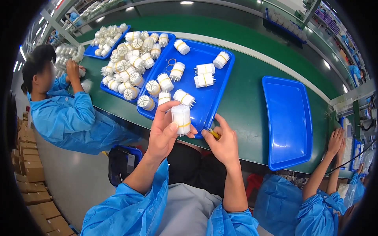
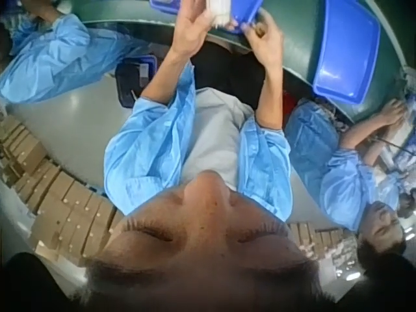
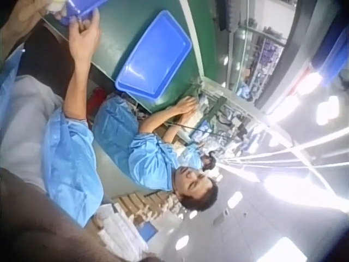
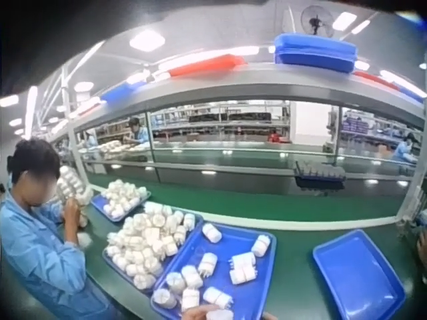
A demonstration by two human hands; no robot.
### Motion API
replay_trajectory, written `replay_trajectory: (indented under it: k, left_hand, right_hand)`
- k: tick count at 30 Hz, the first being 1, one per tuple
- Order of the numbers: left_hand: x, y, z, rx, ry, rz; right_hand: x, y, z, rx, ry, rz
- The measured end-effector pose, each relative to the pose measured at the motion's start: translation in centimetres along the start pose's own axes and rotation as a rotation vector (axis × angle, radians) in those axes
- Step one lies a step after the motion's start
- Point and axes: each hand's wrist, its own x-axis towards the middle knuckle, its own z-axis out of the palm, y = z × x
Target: The person picks up bundled cylindrical components from a tray, presses into their ends using a pointed hand tool, and places the components onto another tray.
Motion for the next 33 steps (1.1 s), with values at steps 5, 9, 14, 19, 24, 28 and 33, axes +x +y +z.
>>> replay_trajectory:
  k: [5, 9, 14, 19, 24, 28, 33]
  left_hand:
    - [-0.6, -0.5, 0.4, -0.097, -0.008, -0.059]
    - [-1.1, -0.4, 0.5, -0.183, 0.011, -0.174]
    - [-1.2, -0.2, 0.7, -0.230, 0.003, -0.224]
    - [-1.2, 0.1, 0.6, -0.300, -0.044, -0.245]
    - [-1.9, 0.5, 1.0, -0.201, -0.006, -0.213]
    - [-2.3, 1.2, 1.2, 0.037, 0.050, -0.345]
    - [-2.9, 1.0, 2.2, 0.481, 0.039, -0.215]
  right_hand:
    - [0.0, 0.4, 0.0, 0.093, 0.015, 0.039]
    - [-0.1, 0.5, 0.0, 0.126, 0.013, 0.039]
    - [0.0, 0.1, -0.1, 0.116, 0.015, 0.049]
    - [0.1, 0.0, -0.2, 0.114, 0.004, 0.042]
    - [-0.1, 0.0, 0.0, 0.137, 0.017, 0.047]
    - [-0.8, -0.2, -0.1, 0.233, 0.157, -0.004]
    - [-2.3, -2.8, -2.7, 0.969, 0.154, -0.312]
